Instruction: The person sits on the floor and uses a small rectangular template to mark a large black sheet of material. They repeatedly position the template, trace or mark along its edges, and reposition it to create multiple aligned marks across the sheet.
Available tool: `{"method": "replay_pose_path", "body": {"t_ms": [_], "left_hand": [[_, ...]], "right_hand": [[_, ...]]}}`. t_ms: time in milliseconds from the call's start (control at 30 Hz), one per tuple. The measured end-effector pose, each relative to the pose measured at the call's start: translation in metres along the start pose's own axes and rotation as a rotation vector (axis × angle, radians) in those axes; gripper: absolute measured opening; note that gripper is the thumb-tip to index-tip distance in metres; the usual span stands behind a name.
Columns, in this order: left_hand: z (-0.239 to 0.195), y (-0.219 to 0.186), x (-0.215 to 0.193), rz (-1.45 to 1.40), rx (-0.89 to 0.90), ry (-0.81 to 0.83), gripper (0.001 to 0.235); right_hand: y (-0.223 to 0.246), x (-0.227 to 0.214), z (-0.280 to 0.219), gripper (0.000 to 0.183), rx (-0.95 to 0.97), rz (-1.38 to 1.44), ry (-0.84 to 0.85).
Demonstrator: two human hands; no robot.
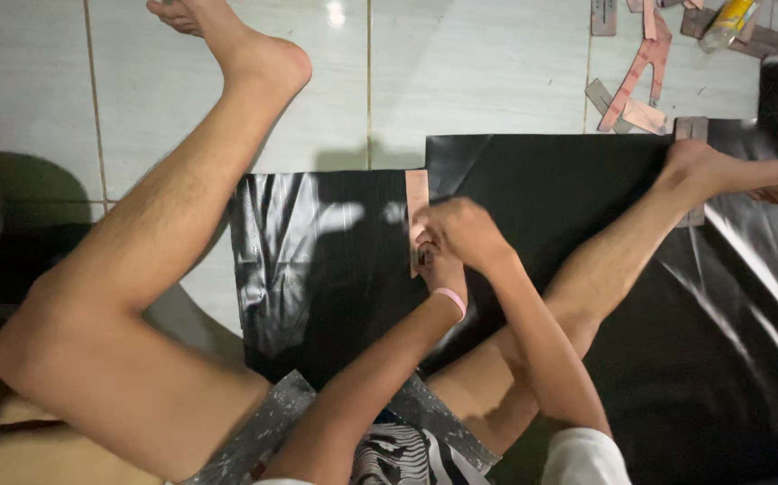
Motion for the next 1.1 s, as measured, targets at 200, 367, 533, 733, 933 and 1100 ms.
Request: {"method": "replay_pose_path", "body": {"t_ms": [200,367,533,733,933,1100], "left_hand": [[0.011,0.061,-0.032,-0.789,-0.025,-0.335,0.05],[-0.012,0.099,-0.049,-0.578,0.219,-0.736,0.028],[-0.014,0.118,-0.055,-0.648,0.301,-0.549,0.019],[-0.027,0.14,-0.078,-0.698,0.346,-0.478,0.014],[-0.036,0.17,-0.081,-0.75,0.451,-0.31,0.037],[-0.037,0.172,-0.073,-0.857,0.497,-0.359,0.04]], "right_hand": [[-0.028,-0.004,0.039,0.023,0.224,-0.04,-0.24],[-0.034,0.002,0.034,0.022,0.273,-0.022,-0.295],[-0.039,0.001,0.02,0.022,0.236,0.037,-0.355],[-0.054,0.005,0.005,0.014,0.309,0.107,-0.43],[-0.023,0.026,-0.034,0.032,0.292,-0.058,-0.469],[0.025,0.048,-0.101,0.037,0.352,-0.035,-0.34]]}}
Point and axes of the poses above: each hand's wrist, its own z-axis towards the middle knuckle, its own x-axis out of the palm, y = z × x, the point moved 4 cm from there along z, towards the middle knuckle, and after that the axes turned 12 degrees about -z, right-handed, at the moved point
